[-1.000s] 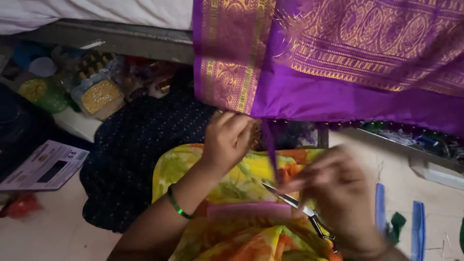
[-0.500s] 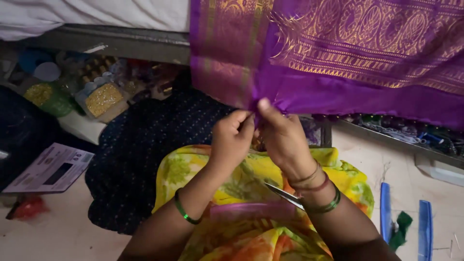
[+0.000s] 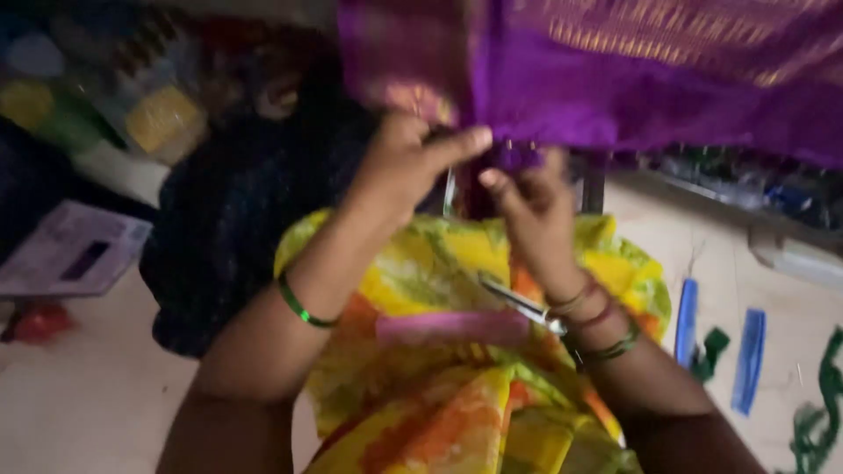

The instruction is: Tie decorative tassels and knots onto the border of a purple silk saree using thread and tools.

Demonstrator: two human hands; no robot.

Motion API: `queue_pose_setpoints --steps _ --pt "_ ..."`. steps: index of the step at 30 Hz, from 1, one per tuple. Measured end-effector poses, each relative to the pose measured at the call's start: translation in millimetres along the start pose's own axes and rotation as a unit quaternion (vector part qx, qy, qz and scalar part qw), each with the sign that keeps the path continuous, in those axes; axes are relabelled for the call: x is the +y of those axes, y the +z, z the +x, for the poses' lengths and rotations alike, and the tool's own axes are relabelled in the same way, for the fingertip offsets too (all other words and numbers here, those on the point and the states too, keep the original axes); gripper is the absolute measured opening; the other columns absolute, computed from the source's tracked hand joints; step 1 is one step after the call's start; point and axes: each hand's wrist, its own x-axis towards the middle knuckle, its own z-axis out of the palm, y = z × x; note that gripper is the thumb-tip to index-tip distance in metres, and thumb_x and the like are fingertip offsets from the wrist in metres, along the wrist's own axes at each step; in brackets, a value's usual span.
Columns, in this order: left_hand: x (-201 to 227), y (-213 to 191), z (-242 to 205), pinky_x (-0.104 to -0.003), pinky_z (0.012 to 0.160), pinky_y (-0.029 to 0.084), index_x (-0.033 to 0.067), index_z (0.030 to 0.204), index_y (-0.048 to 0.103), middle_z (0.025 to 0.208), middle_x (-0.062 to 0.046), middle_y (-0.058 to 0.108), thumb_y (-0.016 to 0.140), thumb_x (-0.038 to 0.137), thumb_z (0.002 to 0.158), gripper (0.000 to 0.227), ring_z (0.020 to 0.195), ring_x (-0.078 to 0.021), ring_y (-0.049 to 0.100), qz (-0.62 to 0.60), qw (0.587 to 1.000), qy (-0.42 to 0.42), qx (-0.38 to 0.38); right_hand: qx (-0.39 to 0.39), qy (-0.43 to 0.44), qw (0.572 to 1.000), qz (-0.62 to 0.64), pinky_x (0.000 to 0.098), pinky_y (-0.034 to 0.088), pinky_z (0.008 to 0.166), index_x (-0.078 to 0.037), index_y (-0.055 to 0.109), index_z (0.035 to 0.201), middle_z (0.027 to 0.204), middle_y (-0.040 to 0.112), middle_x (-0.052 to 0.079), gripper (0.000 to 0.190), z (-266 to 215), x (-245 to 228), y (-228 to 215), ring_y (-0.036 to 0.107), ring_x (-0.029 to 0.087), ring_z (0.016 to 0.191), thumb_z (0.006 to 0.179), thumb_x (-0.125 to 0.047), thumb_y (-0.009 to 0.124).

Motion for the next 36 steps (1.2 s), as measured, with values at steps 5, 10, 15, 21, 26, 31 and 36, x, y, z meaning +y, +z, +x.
queue_pose_setpoints --steps 5,10,15,21,26,31,36 --pt "-4 -13 6 -0.03 0.091 0.056 0.0017 0.11 0.073 0.104 0.0 0.073 0.075 0.006 0.095 0.016 0.095 -0.01 0.067 0.009 0.995 0.097 -0.036 -0.054 0.014 0.997 -0.044 0.0212 0.059 0.085 -0.01 0.059 0.115 0.109 0.064 -0.005 0.035 -23 -17 -47 0.063 0.004 0.103 0.084 -0.002 0.071" --pt "-30 -31 22 -0.031 0.095 0.056 0.0057 0.101 0.057 0.102 -0.001 0.064 0.077 -0.002 0.105 0.022 0.099 -0.0115 0.066 -0.022 0.981 0.18 -0.073 -0.453 -0.006 0.797 -0.399 0.0401 0.053 0.078 -0.005 0.069 0.097 0.095 0.069 0.016 0.029 -88 15 -43 0.066 0.033 0.089 0.086 -0.026 0.085" --pt "0 -12 7 -0.031 0.09 0.059 0.0008 0.116 0.07 0.11 -0.005 0.074 0.068 0.005 0.103 0.014 0.099 -0.0125 0.072 0.003 0.995 0.089 -0.041 -0.415 -0.102 0.828 -0.362 0.0435 0.051 0.083 -0.005 0.069 0.114 0.112 0.068 0.018 0.036 -100 33 -36 0.063 0.038 0.1 0.085 -0.025 0.076" --pt "-5 -12 12 -0.03 0.088 0.057 0.0006 0.114 0.069 0.107 -0.003 0.073 0.07 0.006 0.102 0.013 0.096 -0.0095 0.068 0.012 0.994 0.106 -0.032 -0.32 -0.067 0.865 -0.381 0.045 0.054 0.076 -0.006 0.07 0.106 0.099 0.067 0.02 0.023 -66 85 -62 0.066 0.039 0.089 0.086 -0.017 0.069" --pt "5 -6 12 -0.03 0.082 0.056 0.0024 0.106 0.07 0.099 0.001 0.071 0.072 0.014 0.094 0.017 0.09 -0.009 0.066 -0.006 0.993 0.116 -0.036 -0.108 -0.116 0.833 -0.53 0.0516 0.052 0.066 -0.003 0.067 0.097 0.089 0.067 0.023 0.011 -39 78 -87 0.064 0.047 0.078 0.091 -0.012 0.071" --pt "29 -12 12 -0.027 0.084 0.055 0.0063 0.093 0.082 0.092 -0.003 0.081 0.08 0.035 0.081 0.031 0.087 -0.0106 0.073 0.18 0.983 -0.033 0.011 -0.287 -0.26 0.781 -0.49 0.0442 0.053 0.074 -0.008 0.067 0.102 0.093 0.067 0.012 0.015 -53 -27 -73 0.065 0.034 0.084 0.087 -0.01 0.066" --pt "40 -8 19 -0.034 0.079 0.058 0.0005 0.092 0.081 0.093 -0.012 0.08 0.079 0.027 0.077 0.03 0.084 -0.0181 0.075 0.103 0.985 -0.135 -0.006 -0.196 -0.522 0.604 -0.57 0.0379 0.051 0.078 -0.006 0.068 0.114 0.103 0.067 0.007 0.027 -18 -137 -52 0.064 0.023 0.091 0.09 -0.018 0.067"
